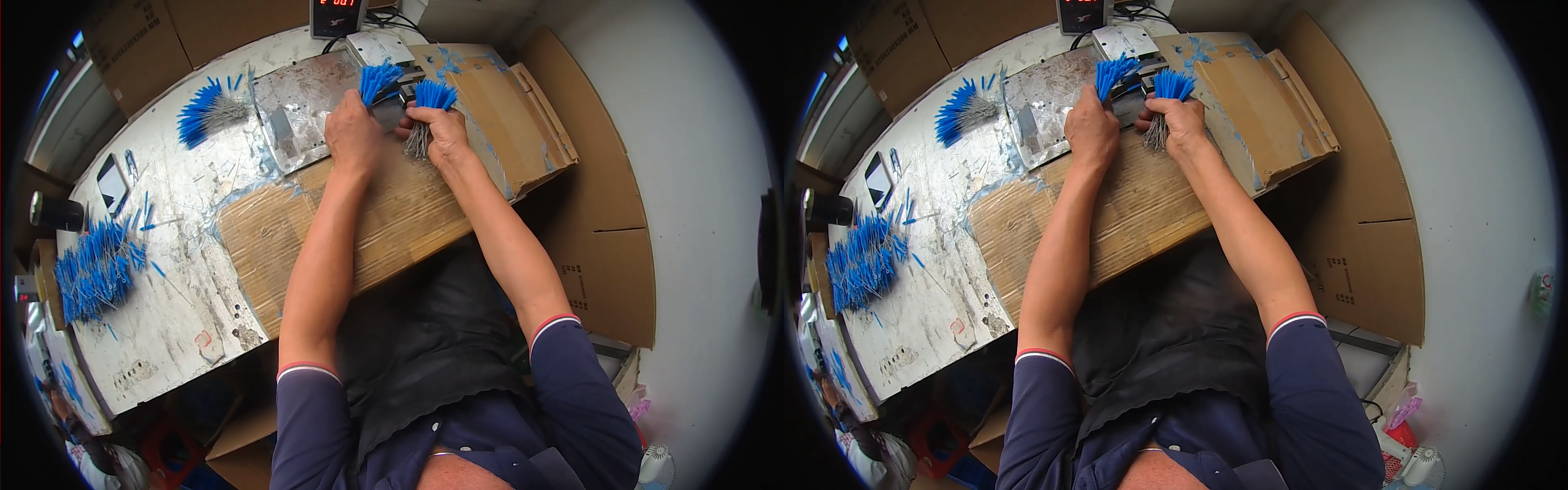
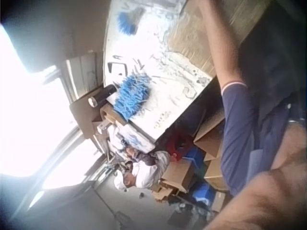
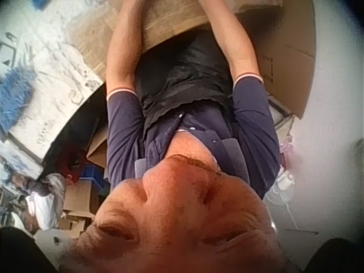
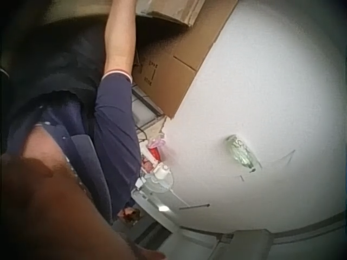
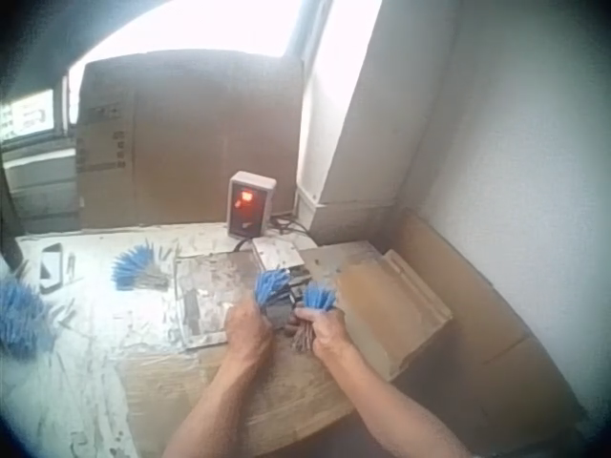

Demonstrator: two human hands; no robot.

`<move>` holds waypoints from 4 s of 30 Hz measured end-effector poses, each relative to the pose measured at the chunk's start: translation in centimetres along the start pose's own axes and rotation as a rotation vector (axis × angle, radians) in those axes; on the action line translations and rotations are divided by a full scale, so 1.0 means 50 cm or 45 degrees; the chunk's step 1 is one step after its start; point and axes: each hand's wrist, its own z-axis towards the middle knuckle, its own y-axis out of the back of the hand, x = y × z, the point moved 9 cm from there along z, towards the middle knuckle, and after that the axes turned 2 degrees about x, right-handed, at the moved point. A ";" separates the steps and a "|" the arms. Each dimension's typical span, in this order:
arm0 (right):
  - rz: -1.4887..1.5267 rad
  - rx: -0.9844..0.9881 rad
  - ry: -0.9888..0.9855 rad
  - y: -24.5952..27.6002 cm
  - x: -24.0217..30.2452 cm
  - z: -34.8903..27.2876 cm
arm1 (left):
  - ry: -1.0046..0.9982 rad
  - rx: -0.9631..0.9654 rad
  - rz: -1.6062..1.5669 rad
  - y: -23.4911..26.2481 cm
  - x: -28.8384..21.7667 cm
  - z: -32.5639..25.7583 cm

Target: Insert bundles of blue bristles into metal rings using a workbench jig to assemble industrial brushes.

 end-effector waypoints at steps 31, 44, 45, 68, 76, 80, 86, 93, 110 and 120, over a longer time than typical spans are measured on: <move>-0.114 -0.039 -0.022 0.008 0.001 0.006 | -0.017 -0.163 -0.021 0.031 -0.011 -0.003; -0.455 -0.353 0.081 -0.001 0.025 0.032 | -0.033 -0.227 -0.025 0.029 -0.004 0.001; -0.382 -0.292 0.080 -0.005 0.024 0.034 | -0.032 -0.219 -0.017 0.028 -0.003 0.002; 0.067 -0.170 0.284 -0.056 -0.010 -0.019 | 0.112 0.344 -0.085 -0.017 0.010 0.010; -0.146 0.041 0.161 -0.067 -0.017 -0.048 | 0.104 0.426 -0.160 -0.034 0.008 0.011; -0.048 0.150 0.161 -0.072 -0.015 -0.074 | 0.213 0.359 -0.411 -0.024 0.019 0.016; -0.013 0.117 0.203 -0.067 -0.010 -0.078 | 0.358 0.480 -0.818 -0.038 0.014 0.002; 0.041 0.205 0.169 -0.065 -0.016 -0.076 | 0.688 0.590 -1.391 -0.050 0.030 -0.020; 0.128 0.293 0.044 -0.041 -0.016 -0.086 | 0.651 0.290 -1.844 -0.022 0.070 -0.003; 0.134 0.245 0.125 0.009 0.001 -0.038 | 0.740 0.342 -1.709 -0.019 0.052 -0.014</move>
